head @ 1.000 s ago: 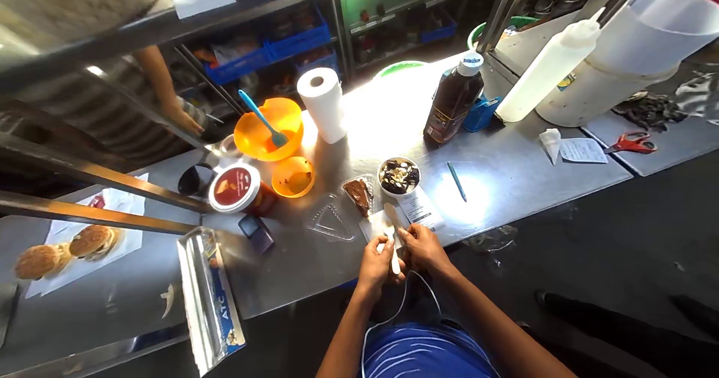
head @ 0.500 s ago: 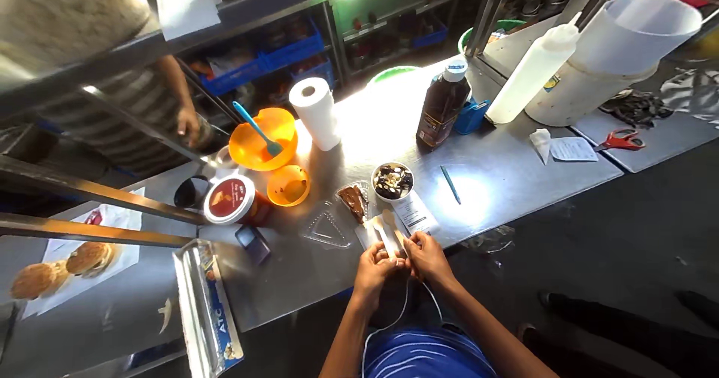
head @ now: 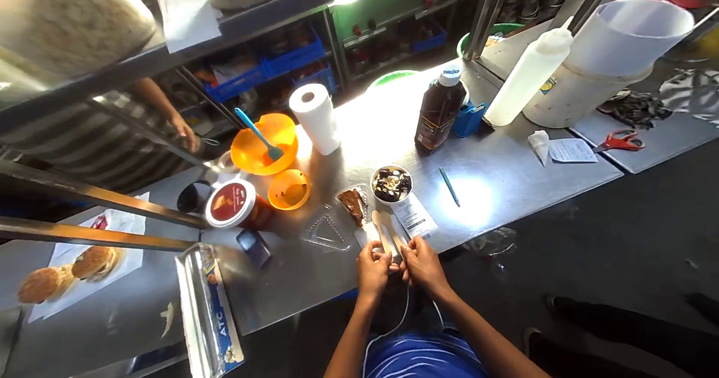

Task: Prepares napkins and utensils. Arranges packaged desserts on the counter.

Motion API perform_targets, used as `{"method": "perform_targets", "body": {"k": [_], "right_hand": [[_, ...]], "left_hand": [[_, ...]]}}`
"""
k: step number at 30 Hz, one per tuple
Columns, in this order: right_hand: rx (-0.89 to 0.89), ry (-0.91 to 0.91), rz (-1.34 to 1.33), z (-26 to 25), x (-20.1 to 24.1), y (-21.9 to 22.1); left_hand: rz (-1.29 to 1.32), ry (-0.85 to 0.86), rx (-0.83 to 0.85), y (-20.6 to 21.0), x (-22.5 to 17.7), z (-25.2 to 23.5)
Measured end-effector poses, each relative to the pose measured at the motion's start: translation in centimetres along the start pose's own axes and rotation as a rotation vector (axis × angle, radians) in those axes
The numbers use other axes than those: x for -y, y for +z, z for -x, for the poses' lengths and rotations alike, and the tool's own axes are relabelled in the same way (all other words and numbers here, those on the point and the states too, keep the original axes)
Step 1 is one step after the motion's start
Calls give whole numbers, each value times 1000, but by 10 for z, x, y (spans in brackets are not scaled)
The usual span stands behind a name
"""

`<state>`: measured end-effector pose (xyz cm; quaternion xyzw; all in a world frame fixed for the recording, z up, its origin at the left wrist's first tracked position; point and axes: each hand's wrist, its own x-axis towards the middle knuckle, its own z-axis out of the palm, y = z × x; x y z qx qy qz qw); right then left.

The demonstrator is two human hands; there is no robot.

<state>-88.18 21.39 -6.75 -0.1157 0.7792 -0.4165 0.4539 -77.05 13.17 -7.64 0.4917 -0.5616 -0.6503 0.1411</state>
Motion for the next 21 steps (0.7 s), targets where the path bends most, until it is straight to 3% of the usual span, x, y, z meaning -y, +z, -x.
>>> {"method": "perform_targets", "body": {"k": [21], "right_hand": [[7, -342, 423, 0, -5, -2]], "left_hand": [[-587, 98, 14, 0, -17, 6]]}}
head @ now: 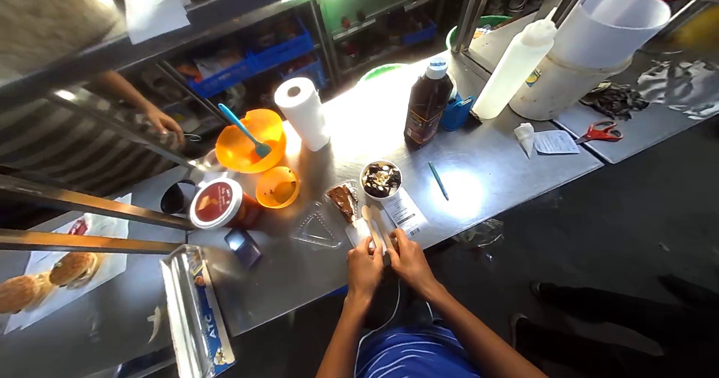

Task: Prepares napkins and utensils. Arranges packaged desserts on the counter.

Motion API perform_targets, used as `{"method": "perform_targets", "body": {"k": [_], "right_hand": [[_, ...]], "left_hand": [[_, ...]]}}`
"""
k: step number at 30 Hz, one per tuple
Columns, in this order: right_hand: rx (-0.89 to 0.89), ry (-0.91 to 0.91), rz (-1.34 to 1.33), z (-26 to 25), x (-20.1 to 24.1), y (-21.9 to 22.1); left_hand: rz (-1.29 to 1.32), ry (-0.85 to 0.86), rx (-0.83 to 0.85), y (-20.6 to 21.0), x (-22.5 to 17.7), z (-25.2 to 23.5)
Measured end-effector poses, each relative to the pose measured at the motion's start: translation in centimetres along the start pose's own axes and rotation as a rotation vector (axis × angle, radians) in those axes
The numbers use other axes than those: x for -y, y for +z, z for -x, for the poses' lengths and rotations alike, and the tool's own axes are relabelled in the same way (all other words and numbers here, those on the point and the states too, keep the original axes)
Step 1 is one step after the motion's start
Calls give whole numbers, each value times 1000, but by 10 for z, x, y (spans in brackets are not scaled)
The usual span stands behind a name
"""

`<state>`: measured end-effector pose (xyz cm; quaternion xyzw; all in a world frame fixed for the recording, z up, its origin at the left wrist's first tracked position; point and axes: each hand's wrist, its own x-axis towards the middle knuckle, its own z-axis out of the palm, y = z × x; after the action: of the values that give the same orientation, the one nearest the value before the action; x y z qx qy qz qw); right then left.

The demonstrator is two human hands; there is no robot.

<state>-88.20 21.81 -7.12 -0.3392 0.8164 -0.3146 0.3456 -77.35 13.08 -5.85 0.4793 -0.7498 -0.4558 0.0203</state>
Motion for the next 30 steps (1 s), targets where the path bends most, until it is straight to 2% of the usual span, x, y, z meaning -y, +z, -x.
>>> {"method": "perform_targets", "body": {"k": [7, 13, 18, 20, 22, 26, 27, 30], "right_hand": [[25, -9, 26, -3, 3, 1], [29, -9, 77, 2, 8, -4], [-68, -65, 106, 10, 3, -6], [-144, -172, 34, 14, 5, -6], [-199, -289, -79, 16, 15, -3], [-63, -469, -445, 26, 53, -9], [-9, -513, -532, 28, 62, -13], [126, -610, -737, 37, 82, -20]], "left_hand": [[-51, 1, 20, -3, 2, -4], [27, -6, 7, -10, 14, 3], [98, 33, 17, -17, 21, 19], [139, 101, 135, -23, 20, 26], [220, 186, 338, -28, 14, 34], [489, 31, 622, -27, -8, 54], [593, 19, 636, -25, -6, 57], [853, 61, 533, -29, 1, 63]]}}
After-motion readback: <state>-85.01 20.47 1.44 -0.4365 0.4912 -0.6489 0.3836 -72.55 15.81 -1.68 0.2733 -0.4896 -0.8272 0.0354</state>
